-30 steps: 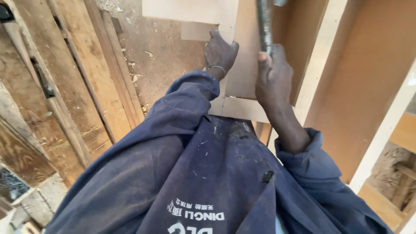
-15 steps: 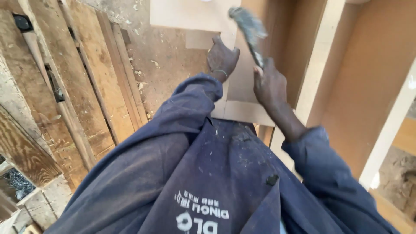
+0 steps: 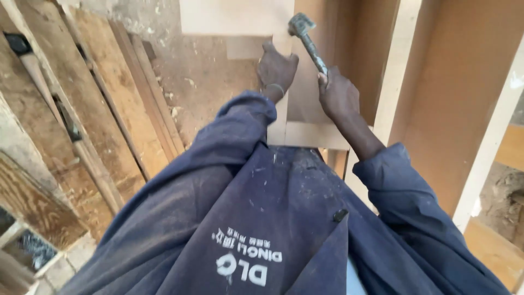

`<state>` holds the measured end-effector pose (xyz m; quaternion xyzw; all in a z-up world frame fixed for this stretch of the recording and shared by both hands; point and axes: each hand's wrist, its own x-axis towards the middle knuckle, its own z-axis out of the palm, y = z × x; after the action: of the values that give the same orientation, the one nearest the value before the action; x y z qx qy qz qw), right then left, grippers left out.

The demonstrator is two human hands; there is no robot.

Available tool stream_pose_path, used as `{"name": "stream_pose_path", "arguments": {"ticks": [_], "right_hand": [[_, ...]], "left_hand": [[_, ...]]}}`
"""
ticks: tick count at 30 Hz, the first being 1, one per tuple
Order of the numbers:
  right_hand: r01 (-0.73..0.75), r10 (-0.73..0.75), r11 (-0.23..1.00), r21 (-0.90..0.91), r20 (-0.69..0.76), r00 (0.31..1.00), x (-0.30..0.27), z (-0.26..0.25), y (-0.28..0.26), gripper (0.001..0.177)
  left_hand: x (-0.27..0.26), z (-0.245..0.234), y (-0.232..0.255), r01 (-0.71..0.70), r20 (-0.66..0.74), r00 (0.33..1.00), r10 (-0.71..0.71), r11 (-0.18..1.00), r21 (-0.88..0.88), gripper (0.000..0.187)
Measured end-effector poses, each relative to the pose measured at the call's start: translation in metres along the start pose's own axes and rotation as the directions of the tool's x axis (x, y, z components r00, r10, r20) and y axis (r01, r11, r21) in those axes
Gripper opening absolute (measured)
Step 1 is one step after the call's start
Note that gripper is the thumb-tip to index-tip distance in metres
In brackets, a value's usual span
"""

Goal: Hammering nails into a wooden cabinet frame and then measuring and marking the wood with a tape measure and pencil.

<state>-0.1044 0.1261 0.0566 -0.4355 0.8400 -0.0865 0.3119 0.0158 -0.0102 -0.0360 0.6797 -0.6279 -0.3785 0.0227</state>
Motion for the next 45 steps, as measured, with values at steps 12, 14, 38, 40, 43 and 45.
{"name": "stream_pose_path", "arguments": {"ticks": [12,14,38,40,43,45], "right_hand": [[-0.222,0.322,0.737,0.638,-0.043,0.946,-0.022,0.011,-0.019,0.028],[-0.224,0.33,0.737,0.638,-0.05,0.943,-0.022,0.012,-0.03,0.027],[-0.231,0.328,0.705,0.67,-0.019,0.944,-0.034,0.004,-0.022,0.012],[-0.244,0.34,0.689,0.683,-0.007,0.94,-0.04,0.001,-0.022,0.015],[-0.229,0.322,0.737,0.636,-0.033,0.946,-0.041,0.0,-0.017,0.013],[-0.242,0.335,0.739,0.629,-0.032,0.942,-0.046,-0.005,-0.021,0.016]], "left_hand": [[-0.042,-0.063,-0.019,-0.06,-0.119,0.989,-0.084,0.509,-0.859,0.033],[-0.043,-0.034,-0.021,-0.045,0.024,0.992,0.122,0.532,-0.845,0.031],[-0.077,0.014,-0.024,0.08,0.601,0.65,0.465,0.745,-0.663,0.059],[-0.087,0.006,-0.021,0.096,0.617,0.649,0.444,0.757,-0.646,0.055],[-0.102,-0.018,-0.001,0.155,0.635,0.678,0.371,0.771,-0.617,0.055],[-0.11,-0.039,0.014,0.201,0.638,0.684,0.353,0.75,-0.63,0.053]]}}
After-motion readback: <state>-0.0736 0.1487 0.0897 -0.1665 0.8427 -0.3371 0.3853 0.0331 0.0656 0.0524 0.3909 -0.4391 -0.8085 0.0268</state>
